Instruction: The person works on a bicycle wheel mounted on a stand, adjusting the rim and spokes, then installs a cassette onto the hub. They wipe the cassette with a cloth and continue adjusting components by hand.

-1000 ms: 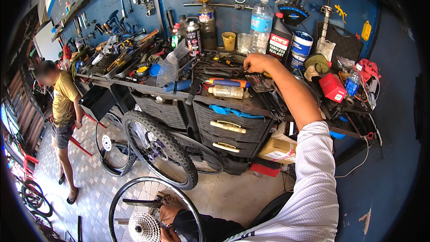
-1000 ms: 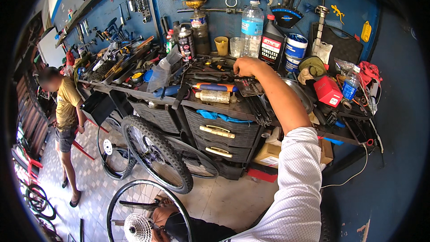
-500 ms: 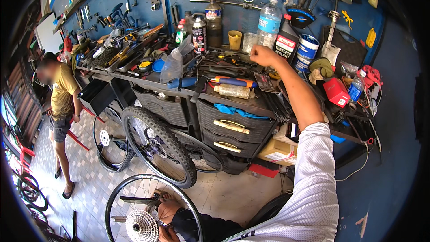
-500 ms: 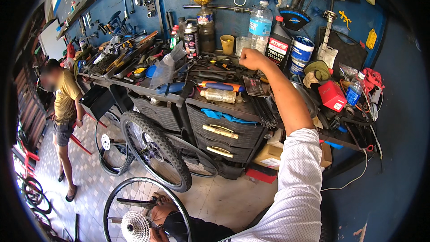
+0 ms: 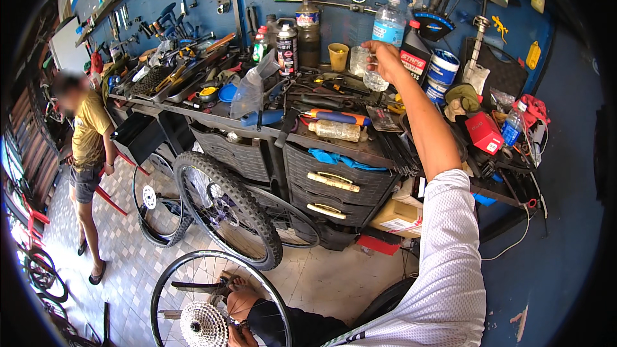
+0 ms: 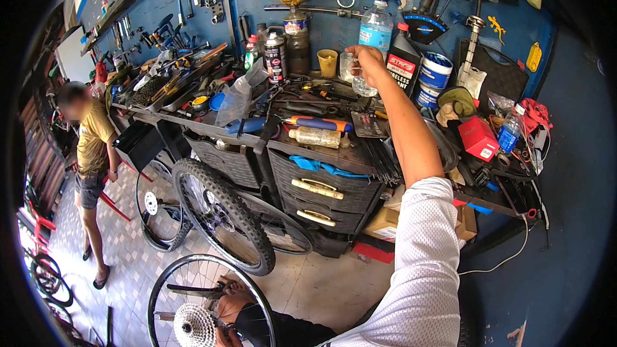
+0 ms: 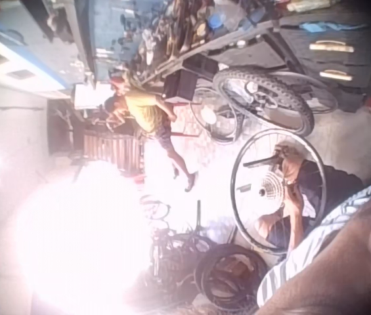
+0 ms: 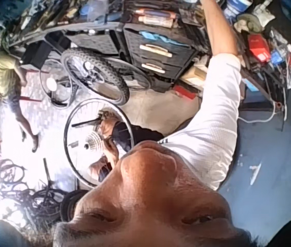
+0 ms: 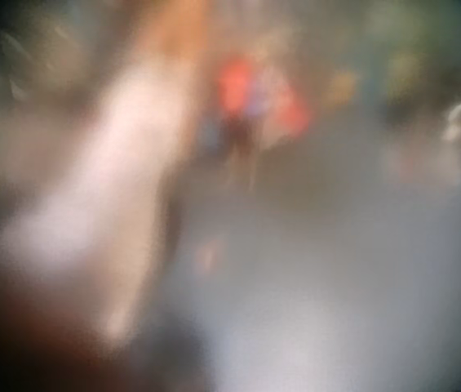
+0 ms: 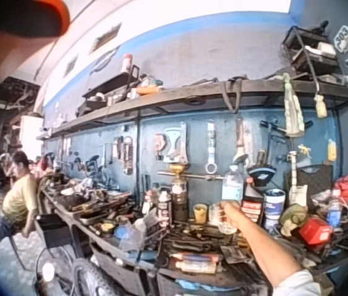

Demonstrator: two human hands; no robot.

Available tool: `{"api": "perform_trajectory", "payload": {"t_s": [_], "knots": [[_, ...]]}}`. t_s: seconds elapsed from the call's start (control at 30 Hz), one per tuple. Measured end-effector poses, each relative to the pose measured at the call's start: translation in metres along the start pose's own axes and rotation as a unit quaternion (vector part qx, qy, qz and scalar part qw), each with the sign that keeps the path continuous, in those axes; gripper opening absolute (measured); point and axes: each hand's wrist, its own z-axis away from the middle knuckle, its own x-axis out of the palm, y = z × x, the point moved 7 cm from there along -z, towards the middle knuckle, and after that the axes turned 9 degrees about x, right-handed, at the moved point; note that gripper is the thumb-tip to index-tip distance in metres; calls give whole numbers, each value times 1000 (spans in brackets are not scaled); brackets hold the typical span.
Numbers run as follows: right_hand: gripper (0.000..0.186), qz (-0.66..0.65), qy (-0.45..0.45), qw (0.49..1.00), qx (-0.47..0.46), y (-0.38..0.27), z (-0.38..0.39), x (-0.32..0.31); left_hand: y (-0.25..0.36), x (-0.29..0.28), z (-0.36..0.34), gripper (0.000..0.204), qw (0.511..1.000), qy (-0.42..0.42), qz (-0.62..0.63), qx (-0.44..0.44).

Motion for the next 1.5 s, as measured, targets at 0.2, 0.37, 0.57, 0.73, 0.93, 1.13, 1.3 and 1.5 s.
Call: {"api": "perform_trajectory", "payload": {"t_s": [0.2,0.37,0.57,0.73,0.93,1.13,1.3,1.5], "knots": [[36,462,101,862,-182,-24,-9,41,-5,4,3,17,999,12,14,-31],[23,735,60,655,-164,24,-28,64,-19,9,7,28,999,10,16,-31],[23,778,39,602,-177,45,-39,91,-40,8,18,49,999,26,-3,21],[23,733,119,653,-148,45,-56,72,-38,13,13,49,1000,18,24,0],[26,628,80,762,-135,36,-64,67,-39,9,15,49,1000,2,-24,-5],[25,602,-4,784,-152,29,-63,67,-36,9,14,49,1000,-3,16,-21],[20,505,-105,830,-212,16,-33,89,-36,8,14,43,999,32,14,22],[16,392,-243,868,-186,-11,31,132,-42,7,19,19,999,45,-2,-12]]}}
